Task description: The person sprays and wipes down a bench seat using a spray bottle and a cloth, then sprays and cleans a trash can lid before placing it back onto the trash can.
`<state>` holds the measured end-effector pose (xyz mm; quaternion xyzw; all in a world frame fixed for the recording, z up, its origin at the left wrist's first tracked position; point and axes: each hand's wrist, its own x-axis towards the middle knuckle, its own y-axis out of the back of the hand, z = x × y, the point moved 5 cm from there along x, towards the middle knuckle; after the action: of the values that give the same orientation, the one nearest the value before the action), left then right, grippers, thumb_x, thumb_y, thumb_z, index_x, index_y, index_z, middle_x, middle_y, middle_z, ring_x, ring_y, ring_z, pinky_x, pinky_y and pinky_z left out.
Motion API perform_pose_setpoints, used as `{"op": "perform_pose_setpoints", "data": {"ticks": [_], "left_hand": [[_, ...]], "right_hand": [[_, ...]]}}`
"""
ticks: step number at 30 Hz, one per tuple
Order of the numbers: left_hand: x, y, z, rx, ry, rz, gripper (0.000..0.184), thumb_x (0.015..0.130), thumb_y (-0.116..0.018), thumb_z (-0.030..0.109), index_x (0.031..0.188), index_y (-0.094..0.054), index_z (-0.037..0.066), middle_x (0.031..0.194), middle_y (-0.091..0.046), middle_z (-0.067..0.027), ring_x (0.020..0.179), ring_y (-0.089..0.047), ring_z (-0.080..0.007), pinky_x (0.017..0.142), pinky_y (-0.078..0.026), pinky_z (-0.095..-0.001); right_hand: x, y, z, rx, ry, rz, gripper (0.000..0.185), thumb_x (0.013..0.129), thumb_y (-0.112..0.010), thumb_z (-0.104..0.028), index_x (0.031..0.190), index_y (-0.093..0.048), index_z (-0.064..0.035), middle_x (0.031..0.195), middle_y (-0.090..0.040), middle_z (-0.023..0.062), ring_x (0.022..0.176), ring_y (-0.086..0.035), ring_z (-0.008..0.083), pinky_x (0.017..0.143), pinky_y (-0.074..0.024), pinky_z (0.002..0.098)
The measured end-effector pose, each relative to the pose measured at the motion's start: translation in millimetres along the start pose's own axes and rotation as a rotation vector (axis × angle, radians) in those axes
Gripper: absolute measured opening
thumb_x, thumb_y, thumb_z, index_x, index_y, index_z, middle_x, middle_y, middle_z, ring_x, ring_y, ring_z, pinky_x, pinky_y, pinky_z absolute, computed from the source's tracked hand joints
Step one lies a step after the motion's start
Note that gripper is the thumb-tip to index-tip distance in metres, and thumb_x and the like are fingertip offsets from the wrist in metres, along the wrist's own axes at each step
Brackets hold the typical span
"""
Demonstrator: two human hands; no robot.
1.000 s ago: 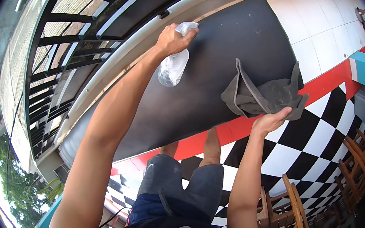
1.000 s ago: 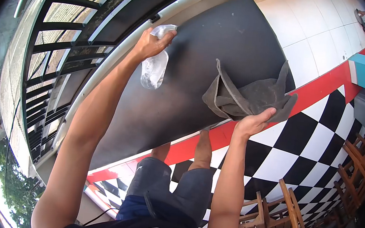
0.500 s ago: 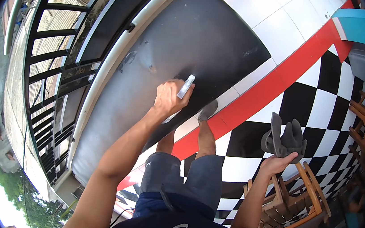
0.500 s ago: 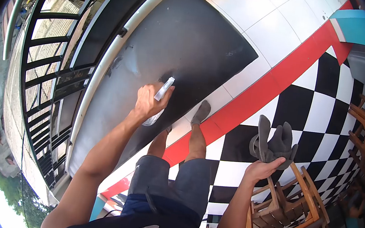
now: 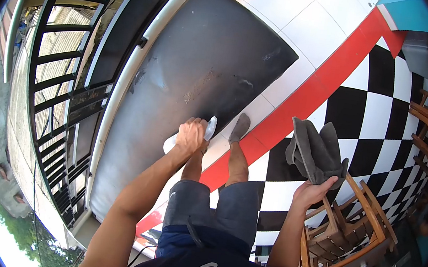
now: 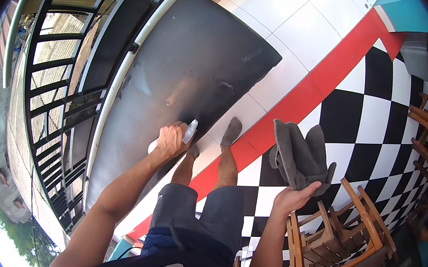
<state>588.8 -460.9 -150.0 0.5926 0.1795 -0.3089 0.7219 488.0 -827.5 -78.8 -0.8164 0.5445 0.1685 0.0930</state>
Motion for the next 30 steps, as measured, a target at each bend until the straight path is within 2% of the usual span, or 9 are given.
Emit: {"op": "perform_pose_setpoints", "data": {"ticks": [7,10,12,17,19,22,25,28,30], "left_hand": [[-52.1,61.7,-128.0,-0.089,0.217,0.354,0.038,0.090,-0.067,0.030,0.065,-0.059,0.003,0.065,-0.061,-0.0183,0.067,-0.063,-0.0390,0.060,-0.048,-0.0487],[-40.3,101.8,-137.8,-0.071,0.011,0.549,0.034,0.090,-0.069,0.029,0.070,-0.061,0.002,0.068,-0.060,-0.0162,0.067,-0.060,-0.0382,0.062,-0.048,-0.0469],[-47.9,101.3,-150.1,-0.115,0.164,0.408,0.033,0.089,-0.069,0.030,0.074,-0.061,0.001,0.074,-0.061,-0.0160,0.071,-0.060,-0.0380,0.063,-0.048,-0.0470],[-112.4,73.1,-173.2,-0.313,0.184,0.546,0.029,0.089,-0.070,0.031,0.084,-0.064,0.002,0.084,-0.062,-0.0147,0.075,-0.061,-0.0366,0.065,-0.048,-0.0455],[-152.1,56.7,-174.4,-0.448,0.215,0.544,0.027,0.088,-0.071,0.029,0.087,-0.065,0.003,0.084,-0.062,-0.0136,0.073,-0.061,-0.0362,0.064,-0.049,-0.0442],[-207.8,20.8,-176.5,-0.632,0.218,0.495,0.023,0.085,-0.074,0.023,0.088,-0.063,0.003,0.084,-0.062,-0.0124,0.074,-0.061,-0.0352,0.062,-0.049,-0.0436],[-256.9,-8.4,-177.4,-0.824,0.292,0.484,0.022,0.082,-0.076,0.019,0.087,-0.065,0.001,0.084,-0.064,-0.0138,0.075,-0.065,-0.0347,0.063,-0.051,-0.0422],[-293.2,-34.6,-183.8,-0.996,0.359,0.474,0.021,0.081,-0.078,0.016,0.087,-0.068,-0.001,0.085,-0.067,-0.0169,0.072,-0.066,-0.0362,0.064,-0.054,-0.0392],[-303.3,-35.4,-188.3,-1.118,0.402,0.495,0.020,0.080,-0.079,0.014,0.087,-0.068,-0.002,0.084,-0.067,-0.0171,0.074,-0.067,-0.0365,0.064,-0.055,-0.0389]], "right_hand": [[-11.6,2.0,2.5,-0.126,0.016,-0.013,0.062,0.105,-0.045,-0.039,0.136,-0.044,0.0146,0.140,-0.050,0.0248,0.126,-0.054,0.0312,0.110,-0.0411,0.0376],[-24.4,-10.2,13.1,-0.458,0.285,-0.288,0.060,0.105,-0.044,-0.036,0.132,-0.046,0.0174,0.138,-0.051,0.0272,0.125,-0.055,0.0324,0.105,-0.0447,0.0380],[-57.4,-56.7,21.5,-0.451,0.526,-0.609,0.052,0.105,-0.039,-0.025,0.132,-0.045,0.0194,0.137,-0.051,0.0297,0.125,-0.054,0.0362,0.103,-0.0445,0.0406],[-156.6,-214.3,84.9,-0.805,1.035,-1.377,0.041,0.091,-0.059,-0.032,0.106,-0.066,0.0054,0.131,-0.049,0.0318,0.131,-0.038,0.0501,0.112,-0.0213,0.0666],[-176.0,-273.8,146.0,-1.265,1.252,-1.632,0.056,0.088,-0.064,-0.039,0.122,-0.064,0.0054,0.158,-0.024,0.0250,0.145,-0.017,0.0500,0.117,-0.0107,0.0653],[-188.5,-367.0,166.5,-1.379,1.439,-1.437,0.075,0.087,-0.064,-0.033,0.155,-0.034,-0.0237,0.165,-0.012,0.0133,0.150,-0.012,0.0437,0.118,-0.0094,0.0650],[-191.1,-482.2,189.8,-1.400,1.586,-1.052,0.054,0.099,-0.044,-0.037,0.151,-0.042,-0.0239,0.163,-0.024,0.0131,0.148,-0.017,0.0450,0.117,-0.0078,0.0655],[-288.7,-536.8,235.2,-1.754,1.171,-1.492,0.068,0.104,-0.025,-0.047,0.111,-0.073,0.0010,0.123,-0.066,0.0221,0.137,-0.045,0.0373,0.120,-0.0103,0.0580],[-385.0,-490.5,306.9,-1.748,0.923,-1.809,0.064,0.103,-0.029,-0.044,0.101,-0.075,0.0008,0.110,-0.070,0.0228,0.113,-0.063,0.0378,0.111,-0.0280,0.0556]]}}
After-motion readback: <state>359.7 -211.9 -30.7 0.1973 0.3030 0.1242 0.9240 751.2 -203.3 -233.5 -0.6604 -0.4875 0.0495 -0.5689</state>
